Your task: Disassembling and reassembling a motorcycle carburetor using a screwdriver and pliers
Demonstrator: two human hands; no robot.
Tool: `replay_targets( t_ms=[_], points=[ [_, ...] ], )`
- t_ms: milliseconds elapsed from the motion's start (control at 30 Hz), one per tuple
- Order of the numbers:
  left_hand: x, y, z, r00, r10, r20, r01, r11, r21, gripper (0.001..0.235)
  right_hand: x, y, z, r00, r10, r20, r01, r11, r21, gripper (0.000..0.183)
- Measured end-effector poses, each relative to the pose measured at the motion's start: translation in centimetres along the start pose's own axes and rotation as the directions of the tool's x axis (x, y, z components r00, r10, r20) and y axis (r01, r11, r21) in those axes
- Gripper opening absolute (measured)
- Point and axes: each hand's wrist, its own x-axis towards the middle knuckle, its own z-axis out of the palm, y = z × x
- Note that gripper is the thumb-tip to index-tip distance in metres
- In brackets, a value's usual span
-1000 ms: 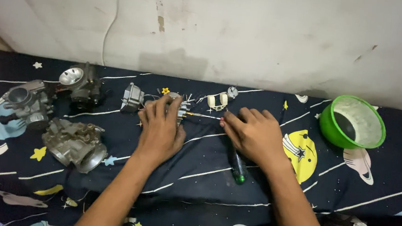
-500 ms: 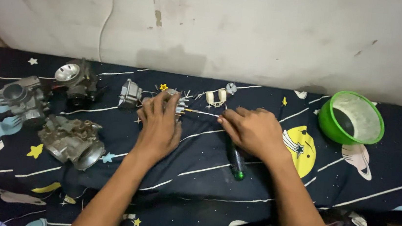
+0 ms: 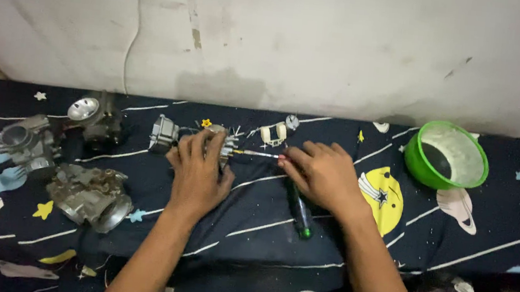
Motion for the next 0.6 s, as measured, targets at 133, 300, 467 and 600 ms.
replay_targets(
  t_ms=[133, 300, 467, 600],
  points=[
    [-0.3, -1.2, 0.8, 0.992, 0.074, -0.101, -0.070, 0.997, 0.045, 0.077, -0.2, 0.2, 0.3, 0.999, 0.036, -0.025, -0.036, 0.999, 0.023, 0.027],
    [0.0, -1.1, 0.1, 0.971, 0.143, -0.193, -0.125, 0.987, 0.104, 0.073, 0.0, -0.3, -0.6, 0.994, 0.104, 0.017, -0.106, 0.983, 0.147, 0.026],
    [0.4, -0.5, -1.1, 0.941, 0.091, -0.327, -0.111, 0.993, -0.043, 0.069, -0.1, -1.0, -2.0, 0.995, 0.091, -0.031, -0.082, 0.971, 0.223, 0.024],
    [0.7, -0.2, -1.4, 0.906, -0.021, -0.423, -0.130, 0.937, -0.324, 0.066, -0.8, -1.3, -2.1, 0.990, 0.112, -0.088, -0.075, 0.936, 0.345, 0.023]
  ],
)
